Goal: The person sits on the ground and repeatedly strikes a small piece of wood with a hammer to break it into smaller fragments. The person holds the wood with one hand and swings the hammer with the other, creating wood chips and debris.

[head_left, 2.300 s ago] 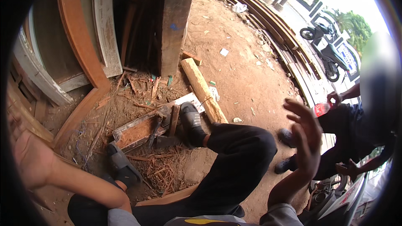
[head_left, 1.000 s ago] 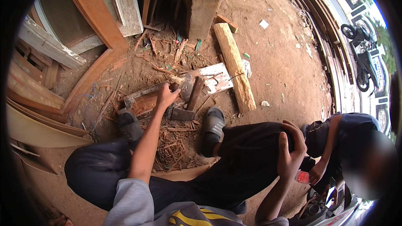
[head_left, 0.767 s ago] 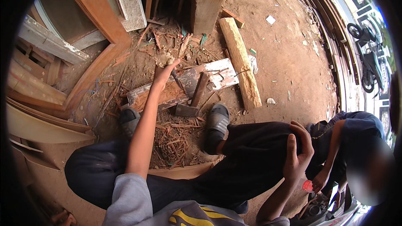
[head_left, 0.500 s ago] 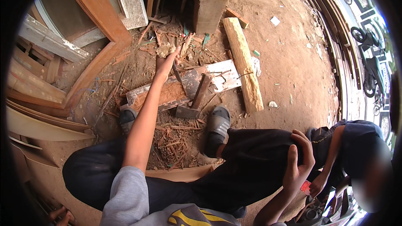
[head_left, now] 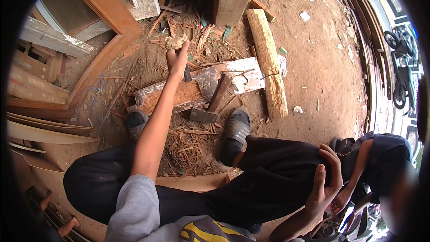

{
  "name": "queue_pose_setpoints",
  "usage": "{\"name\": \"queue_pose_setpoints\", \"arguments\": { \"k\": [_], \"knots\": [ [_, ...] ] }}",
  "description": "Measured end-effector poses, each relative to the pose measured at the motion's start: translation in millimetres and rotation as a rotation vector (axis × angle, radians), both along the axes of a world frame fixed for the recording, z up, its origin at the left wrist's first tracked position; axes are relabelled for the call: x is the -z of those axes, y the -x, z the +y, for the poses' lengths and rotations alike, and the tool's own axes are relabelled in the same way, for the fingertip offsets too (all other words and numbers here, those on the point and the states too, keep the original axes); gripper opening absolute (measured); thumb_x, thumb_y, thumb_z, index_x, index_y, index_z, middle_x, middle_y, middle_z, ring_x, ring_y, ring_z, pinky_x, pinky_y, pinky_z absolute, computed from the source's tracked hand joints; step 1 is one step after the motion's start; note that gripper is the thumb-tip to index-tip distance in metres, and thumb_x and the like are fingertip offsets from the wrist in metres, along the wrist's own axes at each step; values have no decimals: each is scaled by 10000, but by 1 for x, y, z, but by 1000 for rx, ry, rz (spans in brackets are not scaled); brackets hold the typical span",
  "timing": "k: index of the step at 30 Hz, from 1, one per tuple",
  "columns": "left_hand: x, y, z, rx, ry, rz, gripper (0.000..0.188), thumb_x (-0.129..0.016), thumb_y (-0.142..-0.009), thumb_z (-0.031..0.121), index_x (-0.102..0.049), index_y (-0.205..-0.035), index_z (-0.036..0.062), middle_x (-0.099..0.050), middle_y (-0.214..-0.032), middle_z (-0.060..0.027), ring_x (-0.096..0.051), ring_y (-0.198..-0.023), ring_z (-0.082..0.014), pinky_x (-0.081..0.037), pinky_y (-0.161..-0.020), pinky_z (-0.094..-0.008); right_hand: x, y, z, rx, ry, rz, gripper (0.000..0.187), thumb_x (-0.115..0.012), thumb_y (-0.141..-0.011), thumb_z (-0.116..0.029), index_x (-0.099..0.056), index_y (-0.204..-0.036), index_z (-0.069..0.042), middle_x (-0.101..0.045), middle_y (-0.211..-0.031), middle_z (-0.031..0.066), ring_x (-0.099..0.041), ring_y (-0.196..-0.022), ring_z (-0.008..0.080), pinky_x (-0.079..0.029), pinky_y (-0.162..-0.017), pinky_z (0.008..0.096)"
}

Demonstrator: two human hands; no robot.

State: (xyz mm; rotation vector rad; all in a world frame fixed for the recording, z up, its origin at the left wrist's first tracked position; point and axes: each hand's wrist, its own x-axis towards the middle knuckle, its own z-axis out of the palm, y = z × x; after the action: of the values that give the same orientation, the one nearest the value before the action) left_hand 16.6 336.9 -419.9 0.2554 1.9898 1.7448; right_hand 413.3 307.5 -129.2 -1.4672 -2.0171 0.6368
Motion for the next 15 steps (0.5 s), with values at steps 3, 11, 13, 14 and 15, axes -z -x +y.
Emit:
{"name": "queue_pose_setpoints", "arguments": {
  "k": [3, 11, 13, 14, 15],
  "knots": [
    [10, -1, -11, -63, -39, -30, 423, -660, -817, 372, -517, -549, 77, -486, -533, 9, -412, -477, -74, -322, -480, -248, 1, 12, -4, -28, 21, -18, 418, -561, -808, -350, -611, -935, 45, -616, -1022, 189, -559, -1020, 311, -383, -929, 390],
    [-18, -15, -10, 81, -57, 7, 360, -703, -773, 342, -557, -603, 61, -509, -553, 0, -468, -508, -97, -389, -539, -253, -3, 9, -7, -31, -13, -25, 412, -552, -810, -342, -609, -937, 46, -612, -1031, 191, -551, -1033, 316, -375, -938, 394],
    [-21, -12, -7, 105, -179, -96, 331, -716, -757, 322, -563, -612, 66, -503, -547, -6, -463, -500, -103, -396, -551, -257, -2, 11, -9, -27, -15, -35, 418, -552, -810, -348, -609, -937, 47, -611, -1032, 190, -550, -1031, 315, -374, -937, 395],
    [-24, -6, -9, 119, -115, -176, 299, -716, -749, 285, -557, -613, 72, -496, -544, -13, -464, -497, -113, -408, -561, -262, -2, 12, -11, -26, -16, -39, 422, -552, -810, -351, -609, -937, 47, -611, -1032, 190, -550, -1031, 315, -373, -937, 396],
    [-23, -1, -9, 163, -15, -137, 310, -705, -759, 274, -527, -589, 86, -494, -545, -4, -462, -501, -111, -392, -547, -259, -4, 11, -12, -31, -17, -51, 417, -551, -812, -348, -609, -938, 46, -611, -1030, 188, -549, -1030, 313, -371, -938, 397]
  ]
}}
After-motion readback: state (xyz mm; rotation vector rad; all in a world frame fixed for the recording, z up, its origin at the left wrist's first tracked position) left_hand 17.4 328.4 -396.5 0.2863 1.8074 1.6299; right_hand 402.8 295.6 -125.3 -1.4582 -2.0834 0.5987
